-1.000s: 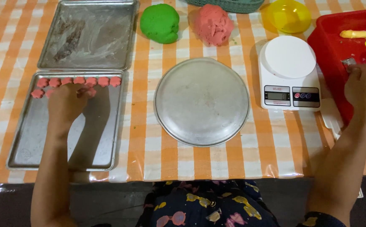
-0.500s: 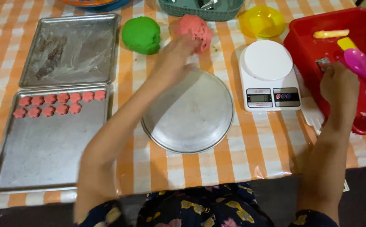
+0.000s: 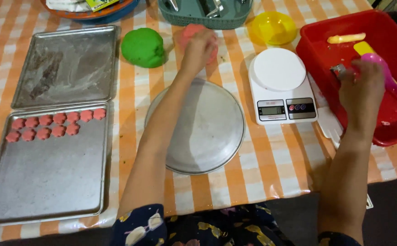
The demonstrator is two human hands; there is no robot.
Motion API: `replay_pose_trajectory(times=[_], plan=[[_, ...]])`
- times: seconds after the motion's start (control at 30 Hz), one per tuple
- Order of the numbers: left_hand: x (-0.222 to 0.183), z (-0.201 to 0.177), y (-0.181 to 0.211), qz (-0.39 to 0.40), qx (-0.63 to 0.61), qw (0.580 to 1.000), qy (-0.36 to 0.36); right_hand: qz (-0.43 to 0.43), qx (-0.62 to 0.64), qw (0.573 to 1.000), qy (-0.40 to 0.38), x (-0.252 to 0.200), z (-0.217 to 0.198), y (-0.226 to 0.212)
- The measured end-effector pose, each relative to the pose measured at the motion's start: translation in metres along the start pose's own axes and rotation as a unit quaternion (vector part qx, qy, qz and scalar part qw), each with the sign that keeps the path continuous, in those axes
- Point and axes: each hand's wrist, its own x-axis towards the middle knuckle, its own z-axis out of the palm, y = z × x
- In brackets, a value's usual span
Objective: The person kneads pink dough, rolls it flat using a metal rolling pin on a circular plate, and then uses a star-shaped cutter to create small pieces which are arranged on a baking tray.
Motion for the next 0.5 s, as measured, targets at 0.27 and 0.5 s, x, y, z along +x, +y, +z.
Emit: replay_pose_trajectory(times=[0.27,0.5], plan=[[0.011,-0.050,0.126,-0.257,-0.503,0.805,0.184,-0.189,0.291,0.938,-0.009,0.003,-0.036,-0.135],[-0.001,-0.058,0.240,-0.134,-0.631,0.752,0.138,-0.209,0.425,0.881,-0.017,-0.001,-0.006,-0.264]])
